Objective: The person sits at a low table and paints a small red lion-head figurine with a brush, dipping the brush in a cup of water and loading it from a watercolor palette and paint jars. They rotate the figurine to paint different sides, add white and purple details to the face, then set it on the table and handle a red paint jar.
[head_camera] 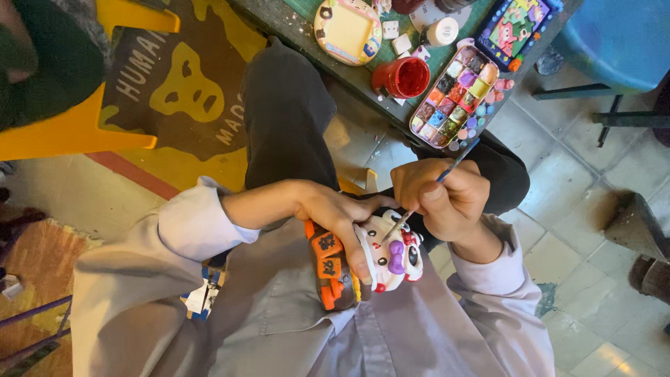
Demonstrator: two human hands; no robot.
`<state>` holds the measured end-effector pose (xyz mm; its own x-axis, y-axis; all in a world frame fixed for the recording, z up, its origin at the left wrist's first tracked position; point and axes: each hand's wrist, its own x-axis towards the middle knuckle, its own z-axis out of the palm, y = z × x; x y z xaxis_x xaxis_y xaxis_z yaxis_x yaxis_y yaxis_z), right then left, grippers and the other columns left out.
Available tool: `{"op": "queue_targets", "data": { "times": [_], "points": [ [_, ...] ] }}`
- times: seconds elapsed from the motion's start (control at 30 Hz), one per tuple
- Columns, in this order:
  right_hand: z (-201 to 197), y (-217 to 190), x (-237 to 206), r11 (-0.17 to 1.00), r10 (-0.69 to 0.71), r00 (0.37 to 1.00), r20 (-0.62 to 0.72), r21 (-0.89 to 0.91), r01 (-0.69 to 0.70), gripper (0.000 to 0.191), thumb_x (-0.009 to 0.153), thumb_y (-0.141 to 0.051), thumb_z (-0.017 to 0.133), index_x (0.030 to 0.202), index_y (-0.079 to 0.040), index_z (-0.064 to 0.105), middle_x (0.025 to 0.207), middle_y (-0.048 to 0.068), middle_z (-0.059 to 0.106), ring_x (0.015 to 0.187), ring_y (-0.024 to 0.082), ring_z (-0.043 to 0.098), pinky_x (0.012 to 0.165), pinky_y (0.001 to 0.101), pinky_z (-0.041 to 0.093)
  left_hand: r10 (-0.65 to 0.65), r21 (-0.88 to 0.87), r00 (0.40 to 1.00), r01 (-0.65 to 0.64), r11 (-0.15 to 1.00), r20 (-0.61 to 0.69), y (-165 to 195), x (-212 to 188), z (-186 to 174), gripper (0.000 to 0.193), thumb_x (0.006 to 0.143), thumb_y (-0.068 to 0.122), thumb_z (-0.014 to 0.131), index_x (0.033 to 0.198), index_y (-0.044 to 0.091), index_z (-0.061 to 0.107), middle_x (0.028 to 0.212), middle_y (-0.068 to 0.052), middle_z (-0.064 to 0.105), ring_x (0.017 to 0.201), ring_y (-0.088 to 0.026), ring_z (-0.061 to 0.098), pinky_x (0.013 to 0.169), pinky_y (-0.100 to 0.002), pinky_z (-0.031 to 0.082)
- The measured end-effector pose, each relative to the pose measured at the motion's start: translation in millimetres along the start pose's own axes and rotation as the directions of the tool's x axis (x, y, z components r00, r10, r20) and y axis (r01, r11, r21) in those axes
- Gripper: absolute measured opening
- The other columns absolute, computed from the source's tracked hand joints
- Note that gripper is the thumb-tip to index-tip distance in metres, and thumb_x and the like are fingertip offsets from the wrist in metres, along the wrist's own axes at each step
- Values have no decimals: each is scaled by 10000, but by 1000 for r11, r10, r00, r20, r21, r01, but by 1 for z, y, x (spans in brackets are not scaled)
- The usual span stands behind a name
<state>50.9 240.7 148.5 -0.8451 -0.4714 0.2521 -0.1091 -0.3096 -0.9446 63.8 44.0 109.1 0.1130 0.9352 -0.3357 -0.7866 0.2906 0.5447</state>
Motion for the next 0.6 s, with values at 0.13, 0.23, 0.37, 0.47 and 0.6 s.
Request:
{"op": "queue_targets", "data": {
  "times": [0.13, 0.23, 0.37, 0.47, 0.6],
  "points": [
    [-2, 0, -2, 999, 4, 1000, 30, -39, -2, 478, 1133, -281, 526, 796, 58, 540, 675, 96, 557, 547, 180, 515, 537, 331, 433, -39, 1, 999, 39, 999, 2, 2, -1, 1, 1336, 570, 287, 902, 1561, 13, 50, 1262, -212, 637, 1153, -276, 688, 920, -365, 595],
    [-3, 0, -3, 999, 19, 999, 30, -44, -18, 484, 1133, -291, 536, 793, 53, 540, 678, 93, 562, 555, 175, 525, 501, 303, 444, -37, -8, 999, 37, 999, -8, 2, -2, 3, 1322, 563, 285, 901, 1550, 8, 66, 1254, -214, 633, 1125, -283, 695, 883, -369, 604],
    [-3, 0, -5, 998, 17, 1000, 22, -65, -16, 491, 1126, -303, 549, 788, 52, 546, 669, 90, 563, 553, 175, 535, 524, 312, 457, -17, -7, 1000, 17, 1000, -9, 3, -2, 4, 1288, 572, 282, 912, 1539, -20, 115, 1256, -219, 626, 1129, -282, 694, 894, -371, 609],
    [-3, 0, -7, 997, 27, 1000, 7, -77, -27, 493, 1119, -304, 558, 775, 50, 547, 660, 89, 564, 541, 170, 529, 533, 314, 454, -26, -17, 1000, 26, 1000, -9, 3, -2, 4, 1290, 569, 281, 914, 1533, -23, 113, 1258, -217, 624, 1130, -282, 697, 899, -376, 610],
    [-4, 0, -9, 990, 31, 999, -5, -136, -32, 500, 1126, -311, 558, 779, 49, 556, 680, 92, 582, 557, 172, 549, 524, 303, 476, -37, -17, 999, 37, 999, -10, 4, -2, 5, 1330, 563, 284, 908, 1541, -4, 54, 1259, -215, 632, 1129, -282, 699, 900, -376, 608]
  ]
}}
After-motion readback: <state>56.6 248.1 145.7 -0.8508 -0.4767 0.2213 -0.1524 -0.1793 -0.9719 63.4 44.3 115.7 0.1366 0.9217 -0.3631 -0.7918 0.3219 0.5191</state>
